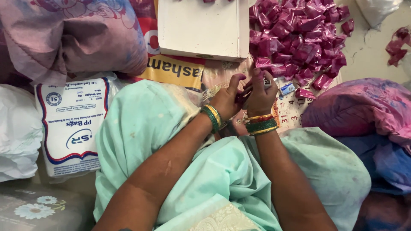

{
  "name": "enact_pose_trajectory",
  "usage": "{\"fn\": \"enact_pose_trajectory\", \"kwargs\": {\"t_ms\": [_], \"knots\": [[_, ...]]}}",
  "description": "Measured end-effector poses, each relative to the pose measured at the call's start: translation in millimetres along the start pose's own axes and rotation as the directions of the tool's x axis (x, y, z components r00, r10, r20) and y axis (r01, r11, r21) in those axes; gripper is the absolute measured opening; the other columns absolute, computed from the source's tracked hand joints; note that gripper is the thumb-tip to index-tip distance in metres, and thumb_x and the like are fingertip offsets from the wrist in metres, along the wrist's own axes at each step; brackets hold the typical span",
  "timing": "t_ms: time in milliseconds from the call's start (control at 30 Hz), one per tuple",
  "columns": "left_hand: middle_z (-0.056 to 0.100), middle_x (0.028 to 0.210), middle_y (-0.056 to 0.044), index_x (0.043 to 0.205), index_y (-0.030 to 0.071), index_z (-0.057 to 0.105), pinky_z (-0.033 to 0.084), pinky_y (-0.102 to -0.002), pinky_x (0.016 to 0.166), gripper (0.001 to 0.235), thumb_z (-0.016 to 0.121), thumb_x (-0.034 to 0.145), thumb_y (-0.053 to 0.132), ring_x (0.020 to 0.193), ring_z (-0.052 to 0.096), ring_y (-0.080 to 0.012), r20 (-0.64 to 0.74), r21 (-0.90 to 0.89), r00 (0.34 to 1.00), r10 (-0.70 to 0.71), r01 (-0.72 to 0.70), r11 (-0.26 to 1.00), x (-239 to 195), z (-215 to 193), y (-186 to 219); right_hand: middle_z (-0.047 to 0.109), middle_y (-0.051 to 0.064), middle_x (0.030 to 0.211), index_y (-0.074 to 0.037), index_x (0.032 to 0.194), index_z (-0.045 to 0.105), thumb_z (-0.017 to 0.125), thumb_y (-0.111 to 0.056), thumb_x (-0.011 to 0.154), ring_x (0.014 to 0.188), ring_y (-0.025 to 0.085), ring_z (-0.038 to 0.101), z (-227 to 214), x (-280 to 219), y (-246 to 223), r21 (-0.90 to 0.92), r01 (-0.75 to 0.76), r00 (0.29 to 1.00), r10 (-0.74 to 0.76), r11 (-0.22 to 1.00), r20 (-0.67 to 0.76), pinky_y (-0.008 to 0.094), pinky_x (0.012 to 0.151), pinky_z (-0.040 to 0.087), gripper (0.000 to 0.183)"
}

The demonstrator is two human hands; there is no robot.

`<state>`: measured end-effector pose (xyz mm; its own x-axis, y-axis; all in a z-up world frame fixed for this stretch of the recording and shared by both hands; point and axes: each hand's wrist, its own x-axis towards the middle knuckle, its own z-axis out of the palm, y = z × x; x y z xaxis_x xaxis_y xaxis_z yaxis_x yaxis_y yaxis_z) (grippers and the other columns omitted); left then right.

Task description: The person manually places individually wrapped pink candies into small plastic bags.

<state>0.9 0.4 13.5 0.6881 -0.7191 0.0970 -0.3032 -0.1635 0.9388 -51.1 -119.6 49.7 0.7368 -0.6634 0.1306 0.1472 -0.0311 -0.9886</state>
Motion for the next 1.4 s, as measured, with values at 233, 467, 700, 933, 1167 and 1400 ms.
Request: {"fn": "enact_pose_trajectory", "kwargs": {"t_ms": [233, 467, 700, 933, 1167, 1400], "knots": [[0.076, 0.100, -0.014, 0.139, 0.014, 0.038, 0.063, -0.038, 0.076, 0.077, 0.080, 0.075, 0.006, 0.090, 0.079, -0.0267, 0.016, -0.223, 1.000, 0.012, -0.008, 0.975, -1.9, -1.0, 4.1, 0.059, 0.001, 0.062, -0.006, 0.089, 0.066, 0.068, -0.047, 0.099, 0.051, 0.012, 0.057, -3.1, 6.3, -11.1, -0.011, 0.006, 0.991, -0.008, 1.000, -0.137, 0.027, 0.048, 0.043, 0.042], [0.077, 0.092, -0.013, 0.106, 0.007, 0.071, 0.061, -0.035, 0.078, 0.040, 0.087, 0.071, 0.016, 0.085, 0.078, -0.0237, -0.044, -0.107, 0.993, 0.106, -0.111, 0.988, -2.3, 6.6, -2.7, 0.054, 0.001, 0.061, -0.009, 0.082, 0.058, 0.071, -0.051, 0.097, 0.050, 0.014, 0.056, -9.1, 9.3, 0.3, 0.042, 0.038, 0.980, -0.029, 0.998, -0.197, 0.030, 0.050, 0.049, 0.046], [0.075, 0.088, -0.016, 0.096, 0.007, 0.072, 0.059, -0.039, 0.073, 0.031, 0.085, 0.070, 0.018, 0.081, 0.075, -0.0308, -0.130, -0.027, 0.988, 0.086, -0.090, 0.996, -7.6, 10.5, -0.8, 0.054, 0.000, 0.059, -0.010, 0.079, 0.059, 0.072, -0.051, 0.094, 0.047, 0.013, 0.054, -6.3, 6.2, 5.7, 0.057, -0.017, 0.972, 0.030, 0.998, -0.233, 0.030, 0.047, 0.047, 0.045], [0.074, 0.088, -0.017, 0.097, 0.007, 0.071, 0.059, -0.039, 0.073, 0.022, 0.080, 0.078, 0.014, 0.081, 0.075, -0.0317, -0.201, -0.062, 0.976, 0.087, -0.101, 0.993, -16.6, 36.6, -25.4, 0.050, -0.003, 0.061, -0.006, 0.081, 0.064, 0.073, -0.045, 0.099, 0.051, 0.009, 0.045, -1.3, -3.3, 16.7, -0.044, 0.015, 0.974, -0.024, 0.999, -0.226, 0.027, 0.047, 0.034, 0.043], [0.074, 0.099, -0.015, 0.109, 0.000, 0.066, 0.061, -0.036, 0.080, 0.033, 0.081, 0.080, 0.007, 0.089, 0.074, -0.0208, 0.004, -0.470, 0.996, -0.089, 0.081, 0.879, 0.1, 49.2, -62.7, 0.056, 0.000, 0.061, -0.008, 0.079, 0.060, 0.069, -0.049, 0.094, 0.049, 0.012, 0.054, -3.0, 6.7, 0.4, 0.123, -0.068, 0.946, 0.104, 0.990, -0.307, 0.029, 0.045, 0.043, 0.045], [0.070, 0.120, -0.017, 0.131, -0.004, 0.060, 0.061, -0.041, 0.091, 0.049, 0.074, 0.084, -0.004, 0.106, 0.071, -0.0270, 0.290, -0.853, 0.937, -0.194, 0.345, 0.392, -5.0, 10.2, -24.5, 0.055, -0.001, 0.076, -0.011, 0.090, 0.064, 0.075, -0.057, 0.088, 0.066, 0.016, 0.058, -47.3, 30.5, -34.3, 0.333, 0.073, 0.813, 0.137, 0.940, -0.565, 0.032, 0.058, 0.050, 0.048]]}}
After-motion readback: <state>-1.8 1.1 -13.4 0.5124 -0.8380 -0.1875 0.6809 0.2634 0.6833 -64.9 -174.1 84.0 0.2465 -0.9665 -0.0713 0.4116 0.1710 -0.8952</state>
